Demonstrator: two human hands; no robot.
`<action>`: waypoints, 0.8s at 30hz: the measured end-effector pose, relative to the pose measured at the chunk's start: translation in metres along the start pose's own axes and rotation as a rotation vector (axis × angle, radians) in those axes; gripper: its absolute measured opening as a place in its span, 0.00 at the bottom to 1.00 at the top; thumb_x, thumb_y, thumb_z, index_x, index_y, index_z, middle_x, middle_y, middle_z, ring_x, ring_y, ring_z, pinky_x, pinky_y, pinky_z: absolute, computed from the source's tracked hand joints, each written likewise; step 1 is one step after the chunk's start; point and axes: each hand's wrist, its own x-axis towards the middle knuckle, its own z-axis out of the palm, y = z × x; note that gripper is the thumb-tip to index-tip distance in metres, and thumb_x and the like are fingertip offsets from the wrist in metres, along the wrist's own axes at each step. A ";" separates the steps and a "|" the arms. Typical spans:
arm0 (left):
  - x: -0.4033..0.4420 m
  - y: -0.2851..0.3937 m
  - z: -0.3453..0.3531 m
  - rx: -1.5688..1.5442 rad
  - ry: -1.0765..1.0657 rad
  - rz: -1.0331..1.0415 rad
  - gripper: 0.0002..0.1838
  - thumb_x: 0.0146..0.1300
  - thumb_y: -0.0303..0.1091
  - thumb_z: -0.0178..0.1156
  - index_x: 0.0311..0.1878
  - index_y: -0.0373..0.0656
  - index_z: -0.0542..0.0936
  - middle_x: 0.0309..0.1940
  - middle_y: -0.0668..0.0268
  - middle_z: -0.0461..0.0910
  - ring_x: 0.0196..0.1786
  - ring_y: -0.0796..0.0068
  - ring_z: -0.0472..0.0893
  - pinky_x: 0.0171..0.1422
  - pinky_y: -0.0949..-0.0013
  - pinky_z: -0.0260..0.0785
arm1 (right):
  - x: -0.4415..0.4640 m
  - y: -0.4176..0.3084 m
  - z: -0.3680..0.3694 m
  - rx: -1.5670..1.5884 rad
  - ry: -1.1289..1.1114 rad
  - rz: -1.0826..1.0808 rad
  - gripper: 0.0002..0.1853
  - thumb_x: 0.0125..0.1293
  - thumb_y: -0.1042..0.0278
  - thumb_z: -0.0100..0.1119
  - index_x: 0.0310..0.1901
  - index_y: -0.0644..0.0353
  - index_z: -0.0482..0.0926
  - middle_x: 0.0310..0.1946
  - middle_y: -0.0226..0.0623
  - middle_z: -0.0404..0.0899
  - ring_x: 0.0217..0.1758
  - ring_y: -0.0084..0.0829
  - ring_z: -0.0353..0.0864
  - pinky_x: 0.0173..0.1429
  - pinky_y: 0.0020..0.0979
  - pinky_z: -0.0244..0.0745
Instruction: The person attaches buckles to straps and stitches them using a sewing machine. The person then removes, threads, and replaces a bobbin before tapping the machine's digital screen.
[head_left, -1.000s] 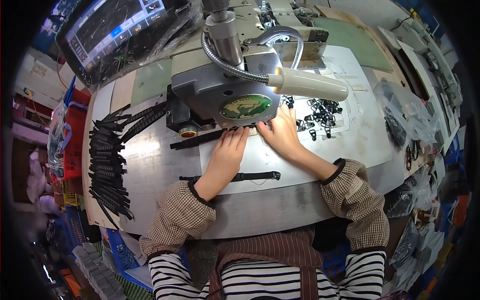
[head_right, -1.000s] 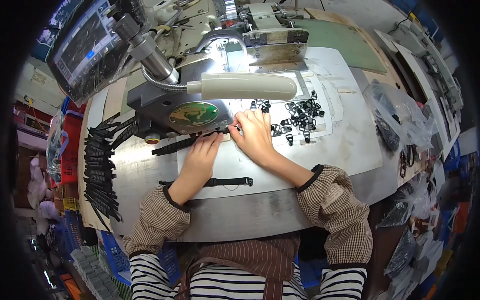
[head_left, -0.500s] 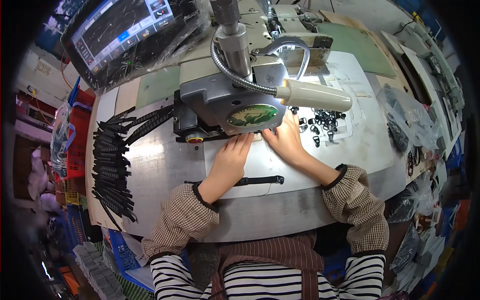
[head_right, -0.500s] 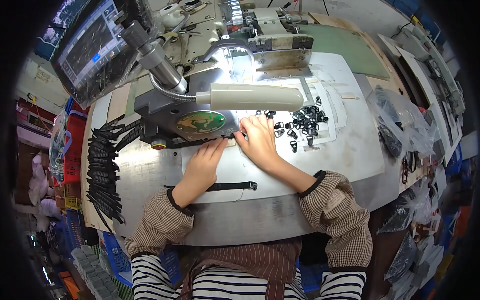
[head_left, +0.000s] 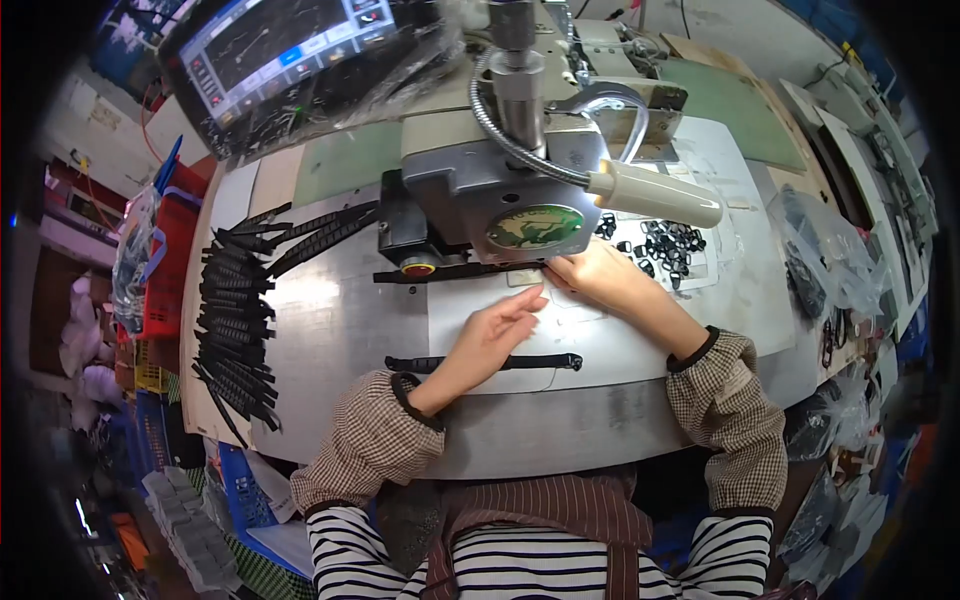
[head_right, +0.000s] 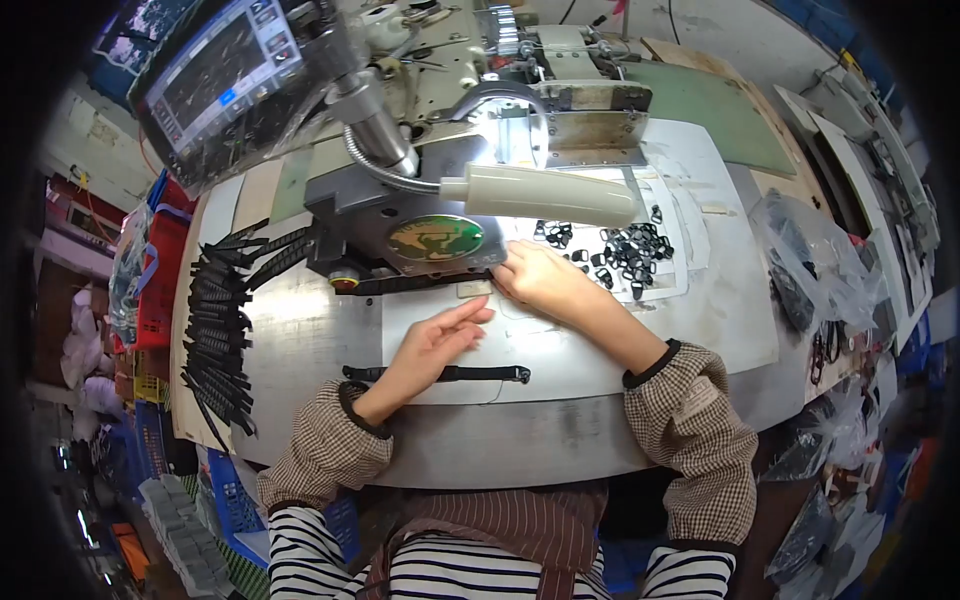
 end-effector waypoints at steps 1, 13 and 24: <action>-0.001 -0.001 -0.002 -0.040 -0.064 -0.044 0.25 0.71 0.38 0.43 0.69 0.41 0.58 0.60 0.56 0.69 0.59 0.66 0.70 0.64 0.64 0.62 | 0.000 0.000 0.004 -0.061 0.116 -0.097 0.05 0.48 0.74 0.56 0.29 0.64 0.74 0.30 0.39 0.71 0.38 0.38 0.74 0.44 0.34 0.71; -0.093 -0.003 0.006 -0.812 -0.102 -0.357 0.27 0.73 0.46 0.33 0.69 0.41 0.53 0.64 0.51 0.63 0.65 0.58 0.66 0.70 0.57 0.58 | 0.074 -0.096 0.043 0.317 -0.024 0.482 0.24 0.66 0.50 0.48 0.25 0.65 0.75 0.19 0.50 0.76 0.22 0.50 0.77 0.29 0.43 0.71; -0.144 0.028 -0.107 0.269 -0.253 -0.483 0.16 0.71 0.35 0.44 0.49 0.35 0.78 0.30 0.70 0.80 0.29 0.86 0.72 0.34 0.82 0.63 | 0.071 -0.099 0.056 0.860 0.224 0.497 0.06 0.56 0.70 0.56 0.30 0.65 0.77 0.23 0.40 0.81 0.26 0.31 0.80 0.31 0.35 0.72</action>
